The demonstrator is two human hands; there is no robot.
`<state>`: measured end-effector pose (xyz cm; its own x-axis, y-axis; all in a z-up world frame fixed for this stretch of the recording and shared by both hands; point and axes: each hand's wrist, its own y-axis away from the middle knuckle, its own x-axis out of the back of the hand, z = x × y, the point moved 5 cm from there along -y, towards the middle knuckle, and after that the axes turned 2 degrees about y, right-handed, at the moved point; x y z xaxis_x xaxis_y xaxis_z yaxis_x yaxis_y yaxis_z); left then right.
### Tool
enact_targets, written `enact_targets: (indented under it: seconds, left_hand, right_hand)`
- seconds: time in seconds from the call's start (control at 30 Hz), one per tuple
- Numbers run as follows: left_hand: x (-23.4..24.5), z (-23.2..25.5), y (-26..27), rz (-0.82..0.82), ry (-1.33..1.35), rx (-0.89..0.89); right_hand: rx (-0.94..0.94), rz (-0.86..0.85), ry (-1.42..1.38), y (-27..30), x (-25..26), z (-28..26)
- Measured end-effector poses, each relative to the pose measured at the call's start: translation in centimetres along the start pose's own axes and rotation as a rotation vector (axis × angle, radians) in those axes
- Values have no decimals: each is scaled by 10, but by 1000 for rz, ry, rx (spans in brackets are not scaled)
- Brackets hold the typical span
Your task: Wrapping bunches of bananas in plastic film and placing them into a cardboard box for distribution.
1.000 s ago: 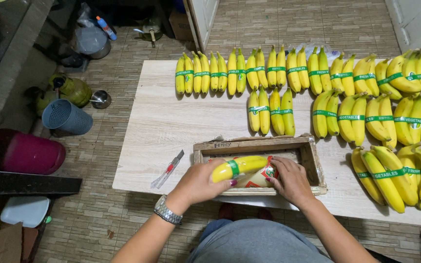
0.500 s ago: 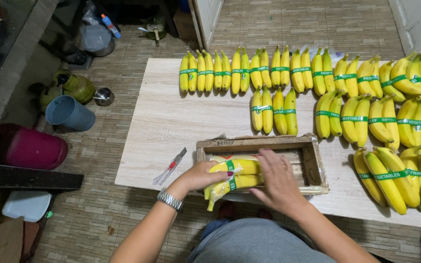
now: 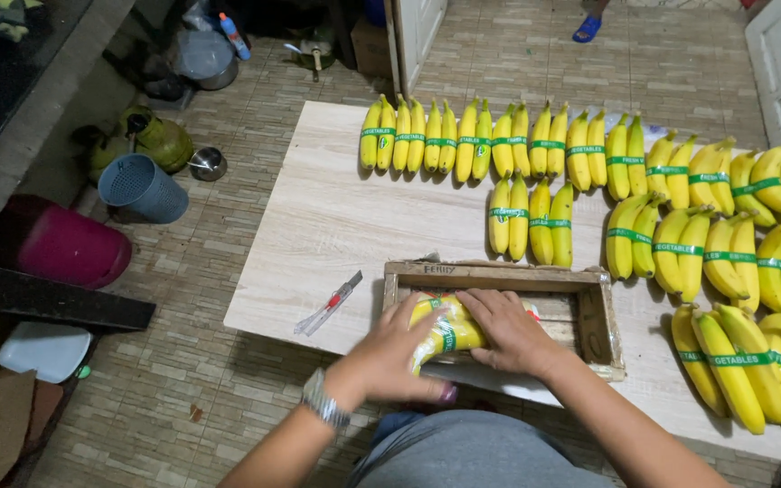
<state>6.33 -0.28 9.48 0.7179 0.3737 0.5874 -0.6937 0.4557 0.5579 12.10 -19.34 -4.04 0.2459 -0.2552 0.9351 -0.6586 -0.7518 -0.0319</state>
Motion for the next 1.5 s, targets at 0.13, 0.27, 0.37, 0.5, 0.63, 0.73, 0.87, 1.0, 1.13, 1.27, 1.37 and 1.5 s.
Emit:
enact_targets:
  seconds: [0.13, 0.27, 0.37, 0.5, 0.63, 0.73, 0.87, 1.0, 1.13, 1.27, 1.37, 1.5]
  left_hand:
    - [-37, -42, -14, 291, -314, -262]
    - [-44, -57, -26, 605, -202, -689]
    - [-38, -57, -37, 576, 53, -716]
    - [-16, -59, -48, 434, 462, -389]
    - [5, -49, -52, 238, 517, -152]
    - [8, -71, -83, 184, 567, -57]
    - [-10, -109, -121, 61, 706, 172]
    - [-18, -102, -111, 76, 1092, 275]
    - [-43, -119, -114, 85, 1303, 352]
    - [-12, -95, -76, 266, 822, 287]
    - [25, -29, -34, 277, 194, 87]
    - [-12, -20, -56, 224, -268, -248]
  right_hand:
    - [-27, -153, -124, -6, 3, 1]
    - [-68, -356, -244, -12, -1, -1]
    - [-152, -417, -385, -7, 14, -3]
    - [-306, -281, -604, 6, 73, -20]
    - [-453, -217, -668, 39, 55, 0]
    - [-447, -166, -582, 51, 42, -6]
    - [-354, -138, -216, 45, 27, -24]
    - [-185, -45, -8, 43, -18, -28]
    - [-170, 41, -20, 28, -33, -13]
    - [-138, -26, -187, 15, -11, -10]
    - [-119, -19, -303, 8, -6, -5]
    - [-138, -43, -379, 5, -25, 12]
